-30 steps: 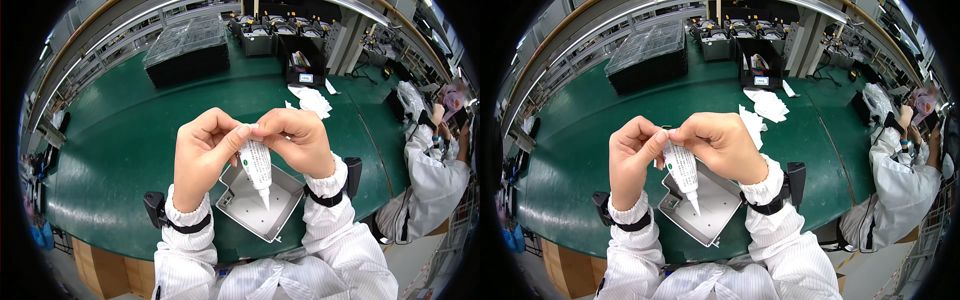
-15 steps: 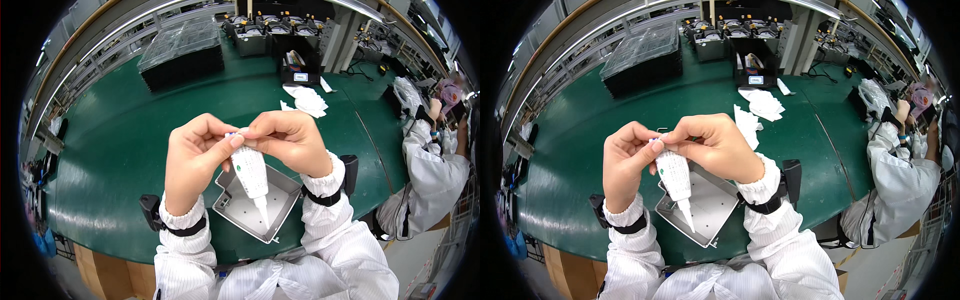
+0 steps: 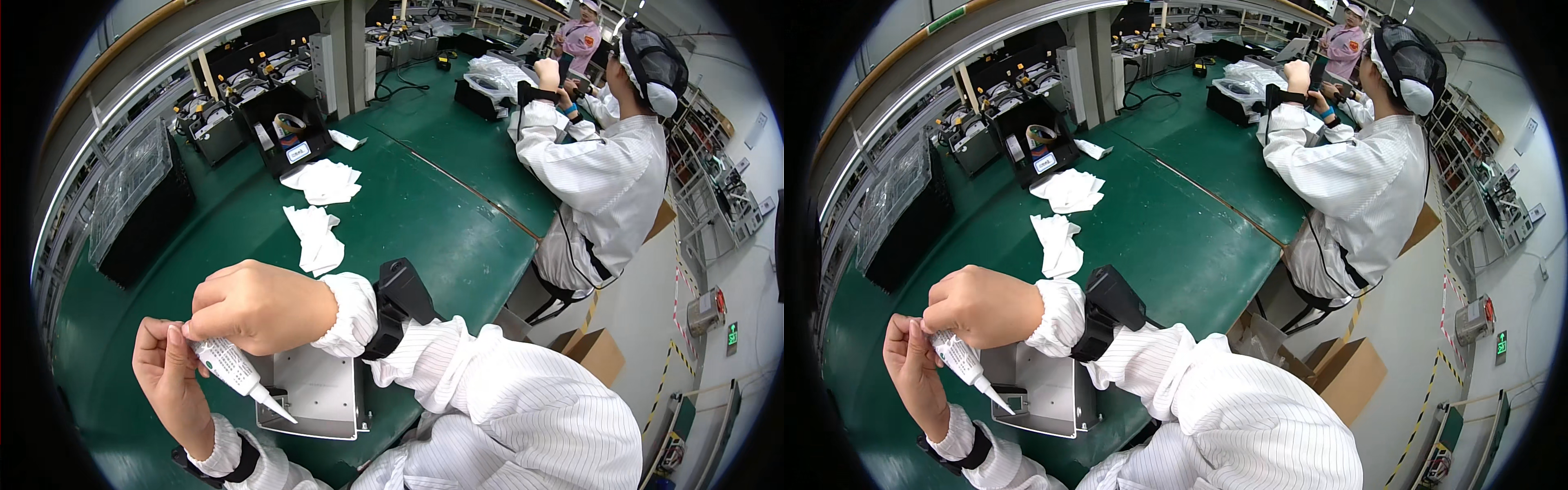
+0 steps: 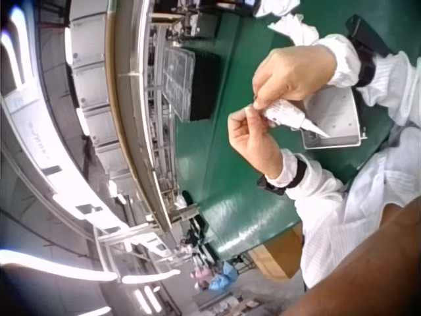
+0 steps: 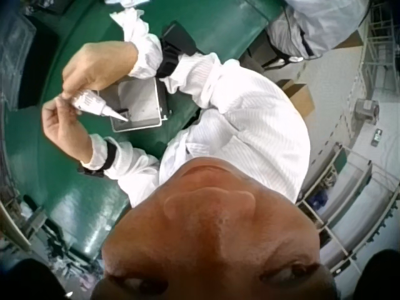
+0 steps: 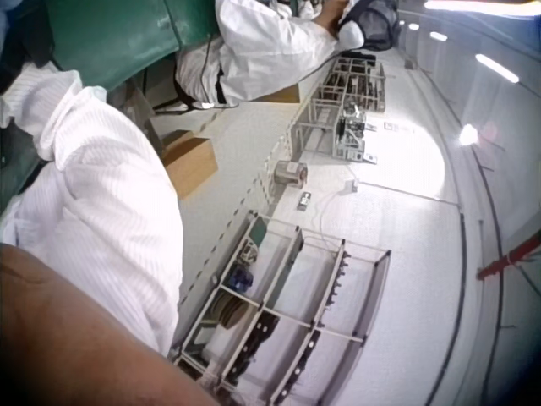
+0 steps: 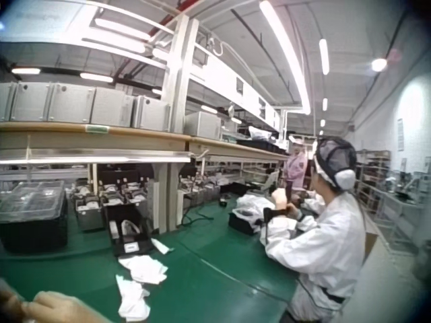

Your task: Applying industrial sealant or glue from a tube to the inner seams of a small metal enclosure.

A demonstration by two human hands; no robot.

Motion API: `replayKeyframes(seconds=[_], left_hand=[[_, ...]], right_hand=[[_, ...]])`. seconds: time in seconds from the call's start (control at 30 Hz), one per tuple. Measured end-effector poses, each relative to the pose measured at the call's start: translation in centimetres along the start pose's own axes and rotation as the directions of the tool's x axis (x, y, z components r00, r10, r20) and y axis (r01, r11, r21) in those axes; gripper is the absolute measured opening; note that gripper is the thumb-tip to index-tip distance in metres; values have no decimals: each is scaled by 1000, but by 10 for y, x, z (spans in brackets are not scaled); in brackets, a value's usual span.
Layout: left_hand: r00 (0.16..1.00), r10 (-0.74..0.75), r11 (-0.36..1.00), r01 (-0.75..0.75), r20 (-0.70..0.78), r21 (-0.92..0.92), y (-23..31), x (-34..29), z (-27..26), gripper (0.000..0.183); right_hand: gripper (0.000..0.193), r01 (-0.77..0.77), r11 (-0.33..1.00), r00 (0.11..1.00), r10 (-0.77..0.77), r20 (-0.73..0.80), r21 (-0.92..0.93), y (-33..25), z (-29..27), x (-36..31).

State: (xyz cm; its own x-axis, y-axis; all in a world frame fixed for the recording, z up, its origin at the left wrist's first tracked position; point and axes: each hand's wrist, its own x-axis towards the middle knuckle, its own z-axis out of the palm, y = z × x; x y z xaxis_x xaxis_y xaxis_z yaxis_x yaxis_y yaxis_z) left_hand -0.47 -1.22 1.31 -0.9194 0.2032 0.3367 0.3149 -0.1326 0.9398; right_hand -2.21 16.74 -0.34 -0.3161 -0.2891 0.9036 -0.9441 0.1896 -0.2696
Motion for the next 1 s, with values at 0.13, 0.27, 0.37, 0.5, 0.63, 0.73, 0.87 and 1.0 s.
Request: replayKeyframes(seconds=[0.13, 0.27, 0.37, 0.5, 0.63, 0.73, 0.87, 1.0], left_hand=[[999, -39, 999, 39, 21, 2, -2, 1, -1, 18], [998, -58, 998, 58, 19, 16, -1, 0, -5, 18], [996, -77, 997, 76, 45, 23, -1, -1, -4, 18], [994, -86, 996, 84, 71, 27, -2, -1, 1, 16], [996, -53, 998, 55, 67, -23, -3, -3, 2, 14], [1000, -11, 1000, 12, 11, -23, -6, -3, 3, 18], [1000, 29, 999, -28, 8, -31, -6, -3, 9, 18], [999, 46, 999, -46, -24, -8, -4, -4, 12, 17]], right_hand=[[5, -6, 1000, 1000, 6, -13, 27, 0, 0, -1], [10, -68, 985, 998, 69, -4, 157, -4, -2, 2], [10, -102, 973, 995, 96, 39, 209, -9, -11, 5], [5, -100, 980, 989, 78, 127, 173, -6, -19, 2], [4, -113, 971, 989, 88, 121, 213, -5, -18, 2], [9, -137, 955, 989, 118, 88, 263, -8, -18, 4], [5, -152, 951, 985, 123, 121, 268, -5, -21, 4], [10, -157, 925, 987, 132, 94, 345, -4, -20, 2]])
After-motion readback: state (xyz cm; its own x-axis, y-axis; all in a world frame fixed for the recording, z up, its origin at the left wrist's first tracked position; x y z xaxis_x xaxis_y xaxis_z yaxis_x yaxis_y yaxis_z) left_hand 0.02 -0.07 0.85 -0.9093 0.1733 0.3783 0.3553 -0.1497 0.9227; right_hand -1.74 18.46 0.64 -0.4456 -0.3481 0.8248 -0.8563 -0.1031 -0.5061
